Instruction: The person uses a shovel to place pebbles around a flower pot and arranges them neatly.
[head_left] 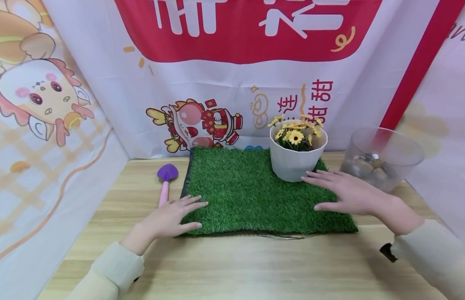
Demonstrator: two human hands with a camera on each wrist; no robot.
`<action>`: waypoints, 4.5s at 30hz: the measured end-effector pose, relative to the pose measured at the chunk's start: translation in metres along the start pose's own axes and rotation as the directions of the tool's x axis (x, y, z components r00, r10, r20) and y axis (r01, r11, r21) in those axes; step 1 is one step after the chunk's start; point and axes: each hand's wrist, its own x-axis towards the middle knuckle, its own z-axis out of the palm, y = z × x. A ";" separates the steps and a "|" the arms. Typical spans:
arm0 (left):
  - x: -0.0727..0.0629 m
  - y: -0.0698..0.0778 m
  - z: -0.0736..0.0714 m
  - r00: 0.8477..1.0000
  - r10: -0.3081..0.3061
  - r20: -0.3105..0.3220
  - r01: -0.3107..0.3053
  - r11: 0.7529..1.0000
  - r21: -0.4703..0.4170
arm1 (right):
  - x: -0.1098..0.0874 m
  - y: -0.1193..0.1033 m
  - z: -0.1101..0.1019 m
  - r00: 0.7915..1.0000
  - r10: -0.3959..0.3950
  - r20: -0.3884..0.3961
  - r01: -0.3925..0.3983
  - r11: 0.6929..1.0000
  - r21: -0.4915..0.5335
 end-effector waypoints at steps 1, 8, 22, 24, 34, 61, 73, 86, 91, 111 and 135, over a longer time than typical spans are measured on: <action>0.000 0.000 0.000 1.000 -0.002 0.003 0.002 1.000 0.001 | -0.002 0.001 -0.004 1.000 0.005 -0.012 -0.005 1.000 -0.007; -0.001 0.005 -0.001 0.999 -0.004 0.049 0.005 1.000 -0.009 | -0.021 0.007 -0.025 0.996 0.014 -0.089 -0.018 0.999 -0.045; -0.004 0.004 0.010 0.994 -0.001 0.108 0.006 0.999 -0.049 | -0.041 0.044 -0.035 0.918 -0.052 -0.394 0.034 0.998 -0.053; -0.003 0.004 0.009 0.993 0.001 0.116 0.006 0.998 -0.059 | -0.042 0.051 -0.038 0.901 -0.045 -0.432 0.024 0.998 -0.054; -0.001 0.006 0.009 0.989 0.003 0.148 0.011 0.995 -0.095 | -0.054 0.074 -0.045 0.888 0.141 -0.438 -0.215 0.969 -0.124; 0.003 0.007 0.010 0.975 -0.046 0.218 0.074 0.990 -0.121 | -0.054 0.107 -0.028 0.888 0.430 -0.163 -0.445 0.893 -0.064; 0.007 0.009 0.011 0.969 -0.073 0.234 0.102 0.988 -0.114 | -0.055 0.108 -0.027 0.881 0.443 -0.166 -0.458 0.887 -0.064; 0.007 0.010 0.009 0.969 -0.072 0.236 0.103 0.987 -0.123 | -0.060 0.102 -0.025 0.871 0.471 -0.142 -0.482 0.874 -0.060; 0.007 0.010 0.010 0.971 -0.069 0.231 0.100 0.987 -0.124 | -0.068 0.096 -0.024 0.877 0.454 -0.160 -0.470 0.879 -0.078; 0.006 0.010 0.011 0.970 -0.078 0.229 0.106 0.988 -0.115 | -0.106 0.077 -0.012 0.906 0.314 -0.284 -0.365 0.919 -0.148; 0.006 0.009 0.014 0.974 -0.079 0.214 0.108 0.986 -0.129 | -0.140 0.060 -0.009 0.906 0.256 -0.337 -0.319 0.937 -0.146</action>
